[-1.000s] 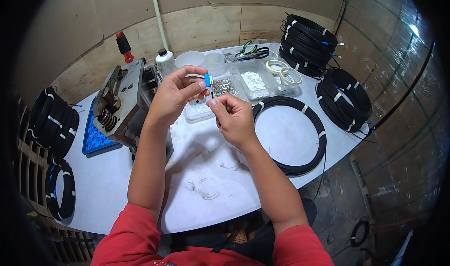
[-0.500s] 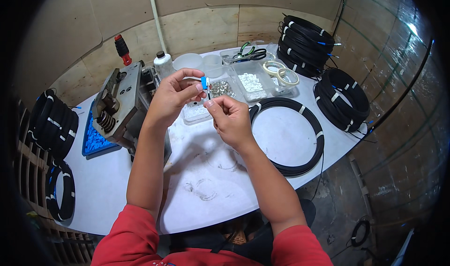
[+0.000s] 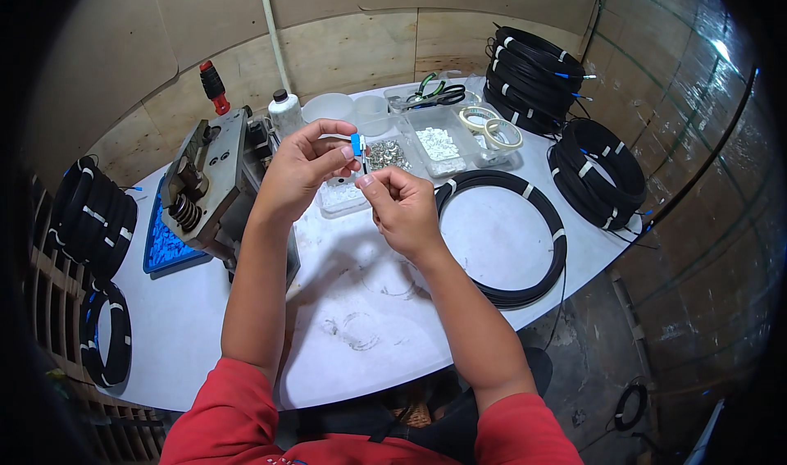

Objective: Manually attaching blue plastic connectors to the ends of black electrical cables at a workbench.

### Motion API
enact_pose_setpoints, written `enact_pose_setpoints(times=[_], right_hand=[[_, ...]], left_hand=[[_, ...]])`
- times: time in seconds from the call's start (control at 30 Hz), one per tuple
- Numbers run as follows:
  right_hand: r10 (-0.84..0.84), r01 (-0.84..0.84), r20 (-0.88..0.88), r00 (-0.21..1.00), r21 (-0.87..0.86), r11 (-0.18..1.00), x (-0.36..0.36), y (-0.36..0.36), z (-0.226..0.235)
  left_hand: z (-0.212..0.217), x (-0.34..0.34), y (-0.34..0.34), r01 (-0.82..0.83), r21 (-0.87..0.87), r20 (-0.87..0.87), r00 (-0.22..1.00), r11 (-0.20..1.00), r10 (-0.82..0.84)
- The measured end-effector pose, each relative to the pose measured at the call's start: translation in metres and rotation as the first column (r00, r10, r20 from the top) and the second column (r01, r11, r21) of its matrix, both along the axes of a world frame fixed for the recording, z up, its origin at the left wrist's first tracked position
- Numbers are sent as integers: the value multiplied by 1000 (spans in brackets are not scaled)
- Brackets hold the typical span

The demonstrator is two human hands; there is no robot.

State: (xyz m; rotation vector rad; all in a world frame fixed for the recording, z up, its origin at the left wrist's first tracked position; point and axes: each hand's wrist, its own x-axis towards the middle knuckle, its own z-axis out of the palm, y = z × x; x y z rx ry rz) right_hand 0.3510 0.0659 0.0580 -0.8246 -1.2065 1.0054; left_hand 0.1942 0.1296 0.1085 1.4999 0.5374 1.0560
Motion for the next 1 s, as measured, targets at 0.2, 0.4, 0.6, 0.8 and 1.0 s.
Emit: enact_pose_setpoints(times=[0.2,0.4,0.6,0.8,1.0], right_hand=[[1,-1,-2,1000,-1,1000,0,1,-1],[9,-9,-5,1000,-6,1000,0,-1,1],[6,-6,5,1000,-1,1000,1,0,0],[10,-10,4,1000,4,1000,2,0,0],[15,-15,-5,1000,2,1000,1,0,0]], left_hand=[[1,0,0,-5,-7,-6,1000,1000,5],[1,0,-1,1,-12,0,1000,1000,-1],[1,0,-1,2,-7,3,1000,1000,-2],[1,0,-1,8,0,8,1000,1000,-8],[1,0,0,11,0,5,1000,1000,-11]])
